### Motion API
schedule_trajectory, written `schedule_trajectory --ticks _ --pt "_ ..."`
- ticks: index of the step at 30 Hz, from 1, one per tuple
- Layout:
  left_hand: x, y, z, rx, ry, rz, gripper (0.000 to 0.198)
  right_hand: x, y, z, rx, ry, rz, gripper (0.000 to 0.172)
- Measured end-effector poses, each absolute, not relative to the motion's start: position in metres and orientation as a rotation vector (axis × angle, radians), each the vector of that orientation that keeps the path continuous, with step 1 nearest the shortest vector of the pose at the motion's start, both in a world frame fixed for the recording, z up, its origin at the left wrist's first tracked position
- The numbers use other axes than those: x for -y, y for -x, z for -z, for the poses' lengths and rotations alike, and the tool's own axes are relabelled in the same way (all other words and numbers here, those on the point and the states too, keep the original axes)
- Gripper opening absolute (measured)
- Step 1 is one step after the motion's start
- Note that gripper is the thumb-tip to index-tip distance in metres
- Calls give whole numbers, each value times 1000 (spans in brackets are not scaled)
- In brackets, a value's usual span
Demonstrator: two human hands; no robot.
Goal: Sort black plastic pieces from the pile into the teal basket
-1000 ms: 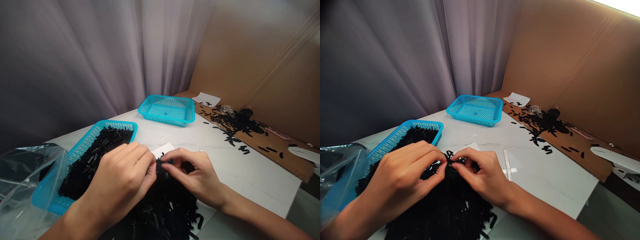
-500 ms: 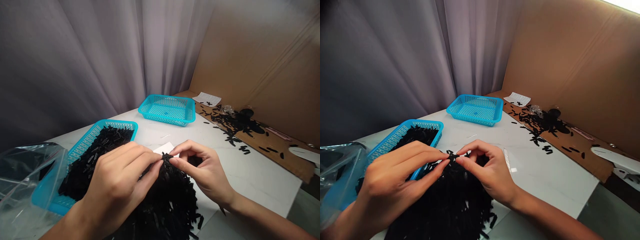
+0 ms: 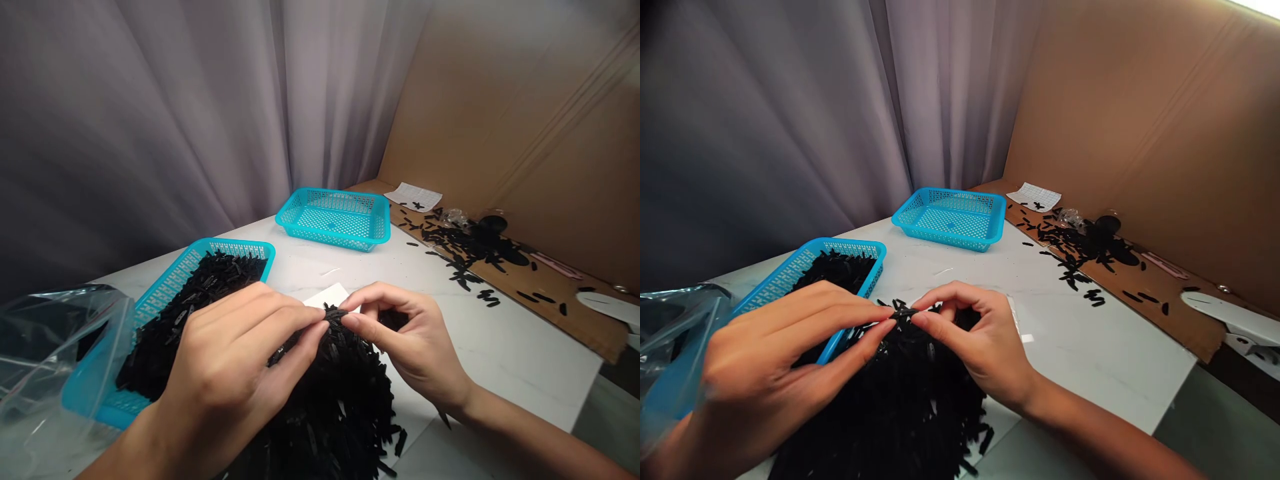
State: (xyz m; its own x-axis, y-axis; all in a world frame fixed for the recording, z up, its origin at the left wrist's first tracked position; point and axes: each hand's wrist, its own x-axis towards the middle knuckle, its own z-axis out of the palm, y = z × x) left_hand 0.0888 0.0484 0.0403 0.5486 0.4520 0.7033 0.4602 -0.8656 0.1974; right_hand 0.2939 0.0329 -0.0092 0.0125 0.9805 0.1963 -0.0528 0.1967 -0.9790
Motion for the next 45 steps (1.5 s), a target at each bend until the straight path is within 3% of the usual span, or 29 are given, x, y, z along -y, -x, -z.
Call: schedule_trajectory --ticks 8,12,16,20,24,28,34,39,45 --pt "-48 -90 -41 820 2756 1214 9 -31 -294 10 1213 993 -1155 16" --pt "-53 -73 -47 1057 2456 994 9 -36 -295 12 877 885 -1542 23" --pt "-60 -61 -49 1399 2063 678 21 -45 -291 13 282 819 -1871 33" --pt "-54 -80 -32 973 2731 768 19 -46 -282 18 29 804 -2006 45" --pt "-50 -97 -9 742 2980 499 17 -40 -275 23 20 695 -2091 50" --pt "-63 -90 -2 676 3089 669 13 -39 -275 26 76 675 -2118 41" --pt "-80 -84 -6 1009 3150 1075 10 -36 -276 32 344 809 -2095 14" --pt "-78 -85 -9 1041 3221 1164 12 -35 -278 32 714 806 -1942 23" --pt "-79 -82 -12 891 3148 1303 10 -37 -282 24 748 871 -1847 34"
